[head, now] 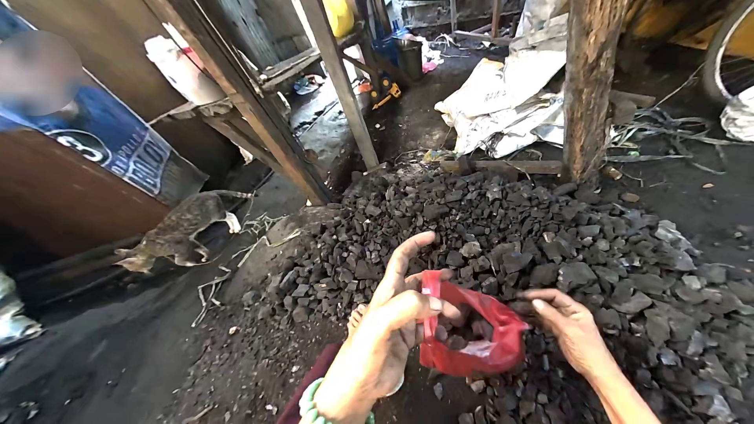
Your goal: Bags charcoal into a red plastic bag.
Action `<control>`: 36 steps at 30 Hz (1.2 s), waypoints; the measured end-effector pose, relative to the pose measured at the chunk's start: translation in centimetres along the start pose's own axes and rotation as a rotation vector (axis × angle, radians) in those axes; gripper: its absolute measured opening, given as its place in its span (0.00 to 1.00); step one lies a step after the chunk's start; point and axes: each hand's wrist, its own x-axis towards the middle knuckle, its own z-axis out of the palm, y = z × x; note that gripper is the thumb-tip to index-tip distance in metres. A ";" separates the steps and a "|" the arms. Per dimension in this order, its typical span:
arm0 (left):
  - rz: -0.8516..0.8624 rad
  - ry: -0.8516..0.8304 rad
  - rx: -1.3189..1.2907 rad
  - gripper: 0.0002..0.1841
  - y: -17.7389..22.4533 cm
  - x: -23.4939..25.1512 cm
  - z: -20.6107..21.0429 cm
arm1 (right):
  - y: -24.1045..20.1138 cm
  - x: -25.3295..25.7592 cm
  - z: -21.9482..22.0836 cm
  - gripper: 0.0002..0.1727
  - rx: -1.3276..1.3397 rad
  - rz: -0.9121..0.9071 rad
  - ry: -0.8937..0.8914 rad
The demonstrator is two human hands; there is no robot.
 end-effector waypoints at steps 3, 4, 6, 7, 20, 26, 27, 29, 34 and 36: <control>0.058 0.013 -0.011 0.41 0.4 -0.2 -0.4 | 6.1 -2.4 -1.8 0.31 -0.791 0.426 -0.377; 0.070 0.020 0.001 0.41 0.4 -0.2 -0.4 | 7.5 -3.8 -1.0 0.44 -0.986 0.536 -0.540; 0.082 0.040 0.050 0.42 0.5 -0.1 -0.4 | 9.7 -7.0 0.9 0.57 -1.201 0.575 -0.630; 0.086 0.059 0.077 0.42 0.6 -0.1 -0.5 | 10.3 -8.3 1.4 0.56 -1.231 0.522 -0.623; 0.043 0.153 0.095 0.42 0.4 0.3 -1.4 | 12.5 -4.3 -2.7 0.24 -0.867 0.406 -0.694; -0.064 0.020 0.171 0.43 -1.1 0.8 1.5 | 3.0 -1.6 -2.1 0.24 0.171 0.203 -0.011; -0.072 -0.013 0.175 0.43 -1.4 0.9 2.0 | 0.9 -1.1 -1.8 0.24 0.346 0.136 -0.021; -0.093 -0.076 0.187 0.44 -1.8 1.1 2.8 | -2.3 -0.5 -0.7 0.21 0.416 -0.020 -0.180; -0.124 -0.157 0.153 0.44 -2.1 1.4 4.3 | -5.0 -1.1 2.4 0.23 -0.599 -0.216 -0.548; -0.133 -0.162 0.136 0.43 -2.0 1.5 4.6 | -5.4 -1.9 1.8 0.21 -0.733 -0.159 -0.638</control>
